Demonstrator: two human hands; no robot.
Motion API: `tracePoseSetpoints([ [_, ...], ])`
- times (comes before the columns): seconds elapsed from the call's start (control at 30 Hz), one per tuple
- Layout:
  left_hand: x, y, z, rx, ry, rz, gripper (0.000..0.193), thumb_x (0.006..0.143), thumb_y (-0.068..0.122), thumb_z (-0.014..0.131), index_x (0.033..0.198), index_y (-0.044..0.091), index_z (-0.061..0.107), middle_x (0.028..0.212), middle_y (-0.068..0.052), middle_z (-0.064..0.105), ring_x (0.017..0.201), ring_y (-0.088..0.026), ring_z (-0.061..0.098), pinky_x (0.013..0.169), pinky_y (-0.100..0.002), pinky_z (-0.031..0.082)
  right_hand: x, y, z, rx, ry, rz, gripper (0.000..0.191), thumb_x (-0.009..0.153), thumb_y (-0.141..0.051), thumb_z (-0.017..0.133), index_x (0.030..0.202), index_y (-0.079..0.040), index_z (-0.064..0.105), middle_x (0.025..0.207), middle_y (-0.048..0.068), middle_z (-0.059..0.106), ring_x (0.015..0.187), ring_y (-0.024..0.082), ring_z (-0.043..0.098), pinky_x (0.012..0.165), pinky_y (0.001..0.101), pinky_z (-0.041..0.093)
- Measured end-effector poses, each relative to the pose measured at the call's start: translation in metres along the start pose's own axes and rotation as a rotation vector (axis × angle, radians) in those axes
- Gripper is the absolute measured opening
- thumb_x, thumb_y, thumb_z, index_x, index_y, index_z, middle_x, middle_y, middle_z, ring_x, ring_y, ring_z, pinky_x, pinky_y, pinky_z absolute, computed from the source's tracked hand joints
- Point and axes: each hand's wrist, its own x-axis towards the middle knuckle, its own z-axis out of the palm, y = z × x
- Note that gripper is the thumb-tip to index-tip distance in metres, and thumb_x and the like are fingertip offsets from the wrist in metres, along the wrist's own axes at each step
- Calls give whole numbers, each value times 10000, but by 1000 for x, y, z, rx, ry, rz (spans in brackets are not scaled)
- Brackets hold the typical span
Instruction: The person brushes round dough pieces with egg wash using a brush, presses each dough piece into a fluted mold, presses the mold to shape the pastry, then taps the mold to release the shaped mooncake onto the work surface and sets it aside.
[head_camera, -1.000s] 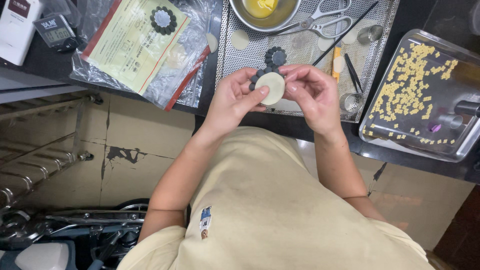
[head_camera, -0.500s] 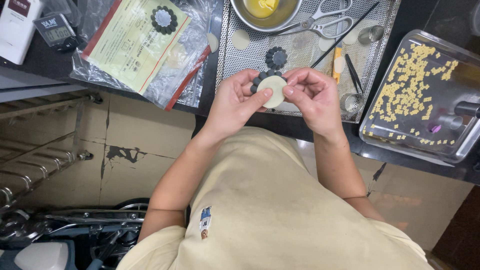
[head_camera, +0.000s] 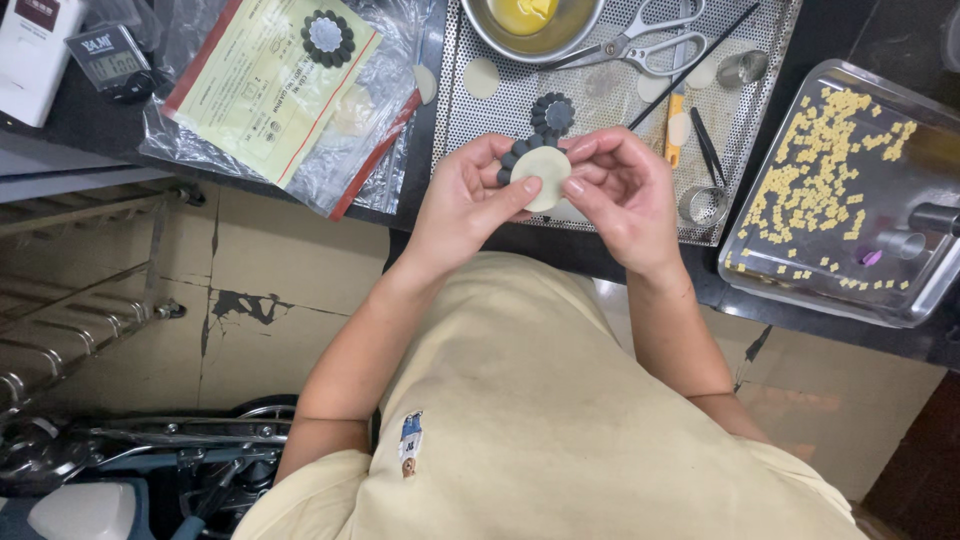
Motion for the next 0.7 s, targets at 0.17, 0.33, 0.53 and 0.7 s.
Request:
tracePoseSetpoints([
  [0.17,0,-2,3,11,3,21,260,981,91,704,1188,-14,587,1023,-69,730,902,-89,714,772,-234,611,0,7,0,-38,51,37,83,1015,48,659,1075,37,603,1162,114,662,998,126,673,908,301,600],
  [0.33,-1,0,4,47,-2,19,266,983,115,708,1179,-21,590,1011,-73,731,888,-86,713,752,-226,604,-2,7,-1,-18,67,61,70,1015,21,656,1059,33,603,1139,106,664,970,133,681,887,325,625],
  [0.53,1,-1,5,54,-10,29,270,982,121,718,1172,-20,589,1014,-70,729,886,-84,712,742,-222,606,-1,6,0,3,58,56,77,1024,10,654,1064,26,590,1133,107,666,975,139,688,887,332,633],
  [0.7,1,1,4,17,-21,-8,255,994,169,656,1175,8,578,1053,-64,708,921,-102,708,758,-263,614,0,-4,2,-25,2,15,267,974,8,714,1197,35,570,1148,96,650,1047,133,672,925,302,599],
])
